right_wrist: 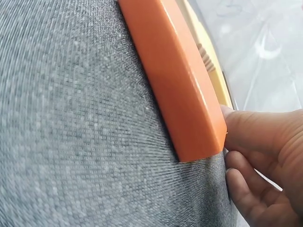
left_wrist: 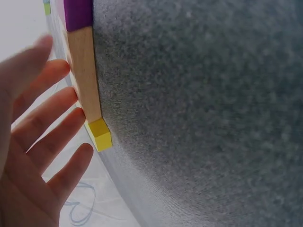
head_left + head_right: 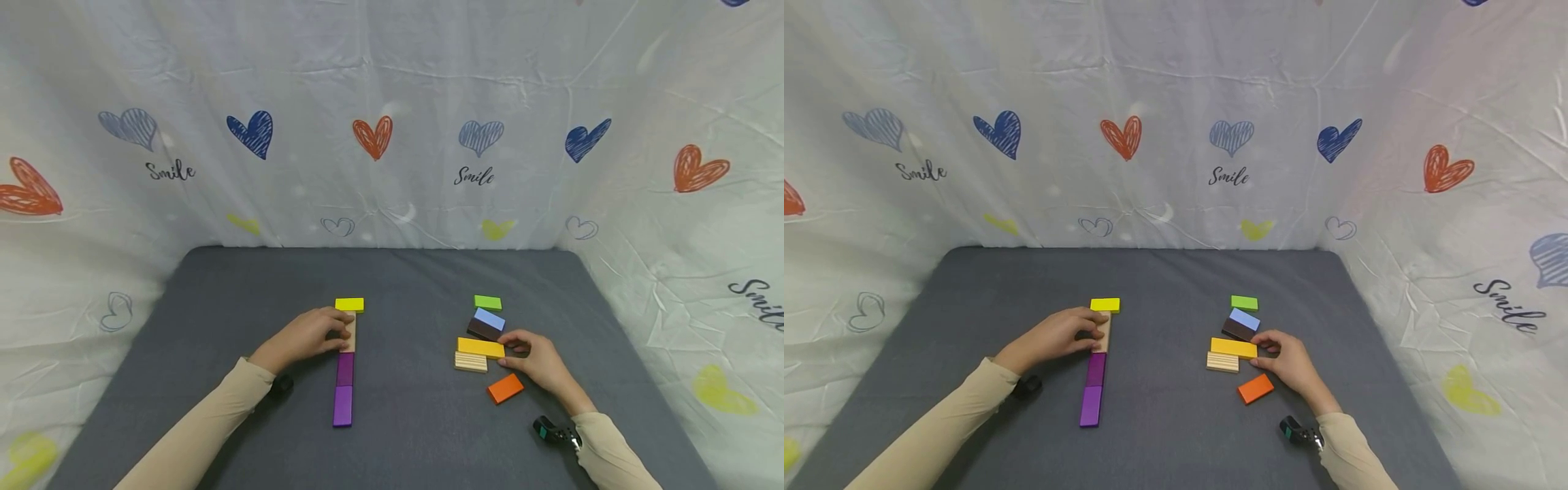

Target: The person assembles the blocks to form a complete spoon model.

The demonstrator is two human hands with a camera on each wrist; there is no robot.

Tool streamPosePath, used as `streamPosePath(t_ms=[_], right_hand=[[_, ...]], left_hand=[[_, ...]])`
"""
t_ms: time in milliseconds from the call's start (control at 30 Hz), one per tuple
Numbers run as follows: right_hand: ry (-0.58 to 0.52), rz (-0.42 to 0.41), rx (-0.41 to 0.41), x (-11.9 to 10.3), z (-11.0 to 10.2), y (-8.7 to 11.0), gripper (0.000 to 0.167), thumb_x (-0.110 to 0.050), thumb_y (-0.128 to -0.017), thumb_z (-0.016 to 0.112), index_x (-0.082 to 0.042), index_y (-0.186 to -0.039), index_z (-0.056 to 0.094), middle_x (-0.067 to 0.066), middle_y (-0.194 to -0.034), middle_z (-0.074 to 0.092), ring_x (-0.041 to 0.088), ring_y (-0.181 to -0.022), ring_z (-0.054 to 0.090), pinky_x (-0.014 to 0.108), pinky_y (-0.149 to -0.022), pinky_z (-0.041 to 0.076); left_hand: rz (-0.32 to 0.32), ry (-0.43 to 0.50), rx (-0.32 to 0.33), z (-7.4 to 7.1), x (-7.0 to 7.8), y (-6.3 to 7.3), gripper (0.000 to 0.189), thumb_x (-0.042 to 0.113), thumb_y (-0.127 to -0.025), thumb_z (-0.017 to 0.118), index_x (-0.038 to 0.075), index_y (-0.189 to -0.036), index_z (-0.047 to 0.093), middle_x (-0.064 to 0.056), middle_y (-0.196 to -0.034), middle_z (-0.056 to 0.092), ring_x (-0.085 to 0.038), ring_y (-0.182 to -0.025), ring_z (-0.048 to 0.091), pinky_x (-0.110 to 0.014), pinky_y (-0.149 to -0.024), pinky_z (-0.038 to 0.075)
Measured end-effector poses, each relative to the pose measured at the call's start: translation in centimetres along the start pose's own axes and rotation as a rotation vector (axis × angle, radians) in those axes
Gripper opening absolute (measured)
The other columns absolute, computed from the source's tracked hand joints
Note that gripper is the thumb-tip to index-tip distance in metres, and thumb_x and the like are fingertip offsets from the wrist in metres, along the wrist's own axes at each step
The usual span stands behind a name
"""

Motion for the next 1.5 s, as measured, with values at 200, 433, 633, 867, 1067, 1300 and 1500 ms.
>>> streamPosePath(t_ms=[200,433,633,867,1067,1300,1500], right_hand=[[0.014,-0.016,0.012,-0.2,-0.1,0.1,0.035,-0.02,-0.079,0.084,-0.014,-0.111,0.071,0.007,-0.109,0.072,0.02,-0.096,0.065,0.031,-0.081,0.055],[0.035,-0.052,0.025,-0.6,-0.6,0.1,0.034,-0.016,-0.079,0.083,-0.014,-0.111,0.072,0.007,-0.11,0.072,0.022,-0.097,0.067,0.032,-0.081,0.057],[0.043,-0.08,0.017,-1.3,-1.1,0.2,0.032,-0.017,-0.081,0.082,-0.014,-0.111,0.072,0.007,-0.11,0.071,0.025,-0.099,0.068,0.037,-0.083,0.058],[-0.016,-0.083,0.024,-3.1,-1.4,-1.1,0.033,-0.013,-0.082,0.08,-0.015,-0.114,0.07,0.009,-0.116,0.07,0.03,-0.104,0.069,0.042,-0.084,0.059],[-0.105,-0.085,0.002,-5.9,-0.3,-3.4,0.033,-0.017,-0.085,0.078,-0.015,-0.117,0.069,0.01,-0.123,0.068,0.03,-0.108,0.067,0.043,-0.089,0.058],[-0.172,-0.113,-0.059,-10.5,3.9,-7.4,0.034,-0.018,-0.085,0.078,-0.014,-0.117,0.07,0.01,-0.12,0.07,0.027,-0.106,0.069,0.038,-0.088,0.059],[-0.237,-0.138,-0.069,-14.4,8.1,-11.0,0.031,-0.016,-0.083,0.08,-0.013,-0.113,0.072,0.008,-0.113,0.072,0.022,-0.098,0.071,0.033,-0.082,0.059]], left_hand=[[0.002,-0.001,0.007,-0.1,0.2,0.3,0.037,0.041,-0.078,0.081,0.013,-0.102,0.077,-0.006,-0.134,0.066,-0.025,-0.122,0.063,-0.043,-0.097,0.054],[-0.006,-0.014,0.007,-0.1,0.3,0.3,0.038,0.038,-0.076,0.083,0.013,-0.104,0.077,-0.006,-0.134,0.065,-0.024,-0.123,0.062,-0.042,-0.099,0.053],[-0.014,-0.02,-0.003,0.1,0.2,0.3,0.039,0.039,-0.077,0.083,0.013,-0.105,0.076,-0.006,-0.135,0.065,-0.025,-0.124,0.062,-0.042,-0.099,0.053],[-0.012,-0.004,-0.011,0.0,0.4,0.5,0.032,0.033,-0.08,0.081,0.013,-0.104,0.076,-0.006,-0.137,0.064,-0.025,-0.126,0.061,-0.042,-0.099,0.053],[-0.019,-0.002,-0.014,0.0,0.4,0.4,0.029,0.031,-0.082,0.08,0.013,-0.105,0.076,-0.006,-0.138,0.063,-0.025,-0.126,0.061,-0.042,-0.099,0.054],[-0.033,-0.026,-0.005,0.0,0.5,0.3,0.025,0.031,-0.086,0.077,0.014,-0.103,0.076,-0.005,-0.136,0.064,-0.024,-0.124,0.062,-0.042,-0.098,0.054],[-0.032,-0.01,0.012,0.0,0.6,0.0,0.016,0.025,-0.085,0.078,0.014,-0.096,0.075,-0.006,-0.133,0.065,-0.024,-0.122,0.062,-0.041,-0.1,0.053]])
Point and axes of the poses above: each hand's wrist, its own y-axis away from the middle knuckle, its own z-axis out of the palm, x = y × z, the point moved 8 cm from there along -y, towards the middle knuckle
